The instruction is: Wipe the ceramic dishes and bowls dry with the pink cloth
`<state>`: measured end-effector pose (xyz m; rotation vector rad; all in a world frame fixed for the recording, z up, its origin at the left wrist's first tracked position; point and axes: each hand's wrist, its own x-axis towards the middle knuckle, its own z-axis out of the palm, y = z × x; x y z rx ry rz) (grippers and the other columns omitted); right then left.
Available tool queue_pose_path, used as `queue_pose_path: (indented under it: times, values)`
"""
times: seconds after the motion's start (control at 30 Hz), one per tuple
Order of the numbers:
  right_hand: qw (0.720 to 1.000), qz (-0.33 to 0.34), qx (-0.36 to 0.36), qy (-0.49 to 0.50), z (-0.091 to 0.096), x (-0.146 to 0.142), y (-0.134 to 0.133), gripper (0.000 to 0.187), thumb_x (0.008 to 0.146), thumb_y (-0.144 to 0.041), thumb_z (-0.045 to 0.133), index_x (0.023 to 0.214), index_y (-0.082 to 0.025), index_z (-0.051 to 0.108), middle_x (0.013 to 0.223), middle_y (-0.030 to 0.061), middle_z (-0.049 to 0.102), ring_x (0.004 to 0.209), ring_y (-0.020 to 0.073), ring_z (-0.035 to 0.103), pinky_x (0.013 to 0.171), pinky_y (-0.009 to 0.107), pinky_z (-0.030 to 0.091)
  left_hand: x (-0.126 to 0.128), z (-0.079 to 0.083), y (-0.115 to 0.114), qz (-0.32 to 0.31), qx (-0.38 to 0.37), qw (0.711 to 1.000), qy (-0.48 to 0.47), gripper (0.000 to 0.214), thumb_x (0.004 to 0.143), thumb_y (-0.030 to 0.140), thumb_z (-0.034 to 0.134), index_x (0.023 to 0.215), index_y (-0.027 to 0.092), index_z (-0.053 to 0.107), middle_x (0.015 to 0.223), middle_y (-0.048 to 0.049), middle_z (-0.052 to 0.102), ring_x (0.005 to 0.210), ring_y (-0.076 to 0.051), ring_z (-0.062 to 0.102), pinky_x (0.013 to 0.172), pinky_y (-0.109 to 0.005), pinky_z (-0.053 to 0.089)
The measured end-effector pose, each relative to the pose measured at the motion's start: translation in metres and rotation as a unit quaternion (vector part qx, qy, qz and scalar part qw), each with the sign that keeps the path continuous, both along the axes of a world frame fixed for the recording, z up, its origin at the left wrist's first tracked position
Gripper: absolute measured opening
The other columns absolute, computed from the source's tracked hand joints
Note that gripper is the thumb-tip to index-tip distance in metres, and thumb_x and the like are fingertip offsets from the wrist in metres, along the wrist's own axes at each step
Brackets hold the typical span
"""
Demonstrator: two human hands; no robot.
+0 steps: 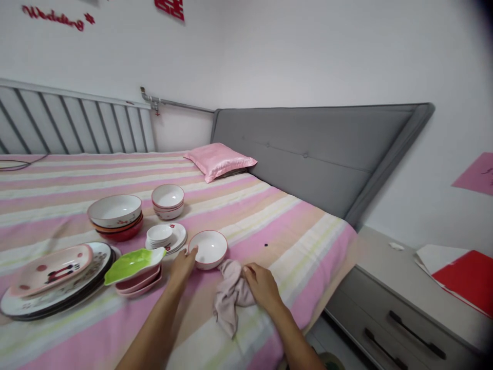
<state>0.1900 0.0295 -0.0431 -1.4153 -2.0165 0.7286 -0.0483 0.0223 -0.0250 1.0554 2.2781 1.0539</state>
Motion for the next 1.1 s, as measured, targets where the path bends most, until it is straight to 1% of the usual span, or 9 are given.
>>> queue_pose_path:
  times: [0.13,0.27,0.33,0.43,0.57,0.7,0.83,0.93,1.1]
  values:
    - [0.999,-0.023,0.004,0.023,-0.003,0.009,0.000,0.038,0.089,-0.037,0.035,0.081,-0.017,0.066,0.077,0.0086,0.069,0.073,0.0197,0.063,0.066,0.025,0.040,0.005,0.028,-0.027,-0.044,0.020,0.998,0.048,0.065,0.075,0.055,0.045,0.116,0.005,0.057,0.122,-0.0235,0.057,0.115,-0.037,0.051,0.093,-0.044,0.037]
    - [0.998,-0.028,0.019,0.053,0.015,0.010,-0.003,0.047,0.089,-0.047,0.031,0.076,-0.017,0.065,0.066,0.0053,0.066,0.064,0.0176,0.060,0.060,0.024,0.039,0.014,0.067,-0.057,-0.101,0.048,0.992,0.061,0.063,0.077,0.063,0.039,0.106,0.014,0.064,0.111,-0.0152,0.065,0.098,-0.031,0.061,0.084,-0.039,0.042]
    - [0.996,-0.025,0.035,0.073,0.041,0.004,-0.008,0.052,0.089,-0.052,0.030,0.069,-0.018,0.063,0.061,0.0032,0.063,0.060,0.0161,0.058,0.058,0.023,0.038,0.018,0.091,-0.068,-0.131,0.057,0.987,0.074,0.061,0.081,0.063,0.029,0.090,0.016,0.068,0.088,-0.0112,0.070,0.084,-0.029,0.063,0.075,-0.037,0.043]
    - [0.990,-0.009,0.067,0.125,0.100,-0.007,-0.021,0.060,0.089,-0.057,0.027,0.052,-0.019,0.055,0.049,0.0006,0.053,0.050,0.0134,0.050,0.052,0.023,0.032,0.023,0.128,-0.080,-0.141,0.091,0.984,0.057,0.066,0.084,0.063,0.020,0.071,0.018,0.067,0.060,-0.0052,0.064,0.063,-0.022,0.060,0.063,-0.032,0.041]
    - [0.972,0.034,0.148,0.182,0.177,-0.016,-0.048,0.070,0.088,-0.064,0.008,0.049,-0.019,0.046,0.044,-0.0004,0.042,0.046,0.0117,0.041,0.050,0.024,0.028,0.029,0.166,-0.095,-0.160,0.157,0.973,0.051,0.071,0.082,0.067,0.016,0.050,0.019,0.058,0.043,-0.0024,0.050,0.046,-0.017,0.049,0.048,-0.027,0.032]
    - [0.959,0.068,0.178,0.210,0.217,-0.020,-0.069,0.079,0.075,-0.075,-0.011,0.050,-0.021,0.041,0.047,0.0000,0.039,0.045,0.0118,0.037,0.046,0.025,0.026,0.037,0.191,-0.107,-0.166,0.226,0.958,0.055,0.078,0.078,0.072,0.002,0.038,0.021,0.046,0.034,-0.0029,0.038,0.040,-0.015,0.041,0.042,-0.027,0.024]
    - [0.962,0.047,0.173,0.206,0.228,-0.028,-0.068,0.082,0.064,-0.076,-0.024,0.048,-0.022,0.035,0.047,0.0016,0.040,0.046,0.0129,0.038,0.047,0.026,0.029,0.044,0.207,-0.102,-0.189,0.225,0.954,0.059,0.078,0.077,0.071,-0.006,0.035,0.021,0.037,0.035,-0.0039,0.039,0.039,-0.013,0.038,0.043,-0.028,0.023]
    - [0.973,0.004,0.166,0.160,0.228,-0.035,-0.046,0.083,0.064,-0.073,-0.028,0.045,-0.021,0.034,0.046,0.0025,0.041,0.047,0.0134,0.039,0.049,0.026,0.029,0.045,0.211,-0.083,-0.186,0.191,0.961,0.078,0.078,0.077,0.069,-0.010,0.033,0.021,0.033,0.037,-0.0046,0.040,0.040,-0.014,0.039,0.045,-0.029,0.026]
    - [0.990,-0.079,0.090,0.079,0.203,-0.044,0.006,0.080,0.075,-0.070,-0.019,0.041,-0.021,0.035,0.044,0.0029,0.045,0.046,0.0143,0.040,0.051,0.027,0.029,0.034,0.191,-0.039,-0.142,0.102,0.980,0.100,0.073,0.084,0.061,-0.004,0.040,0.022,0.040,0.042,-0.0060,0.046,0.048,-0.019,0.049,0.053,-0.030,0.035]
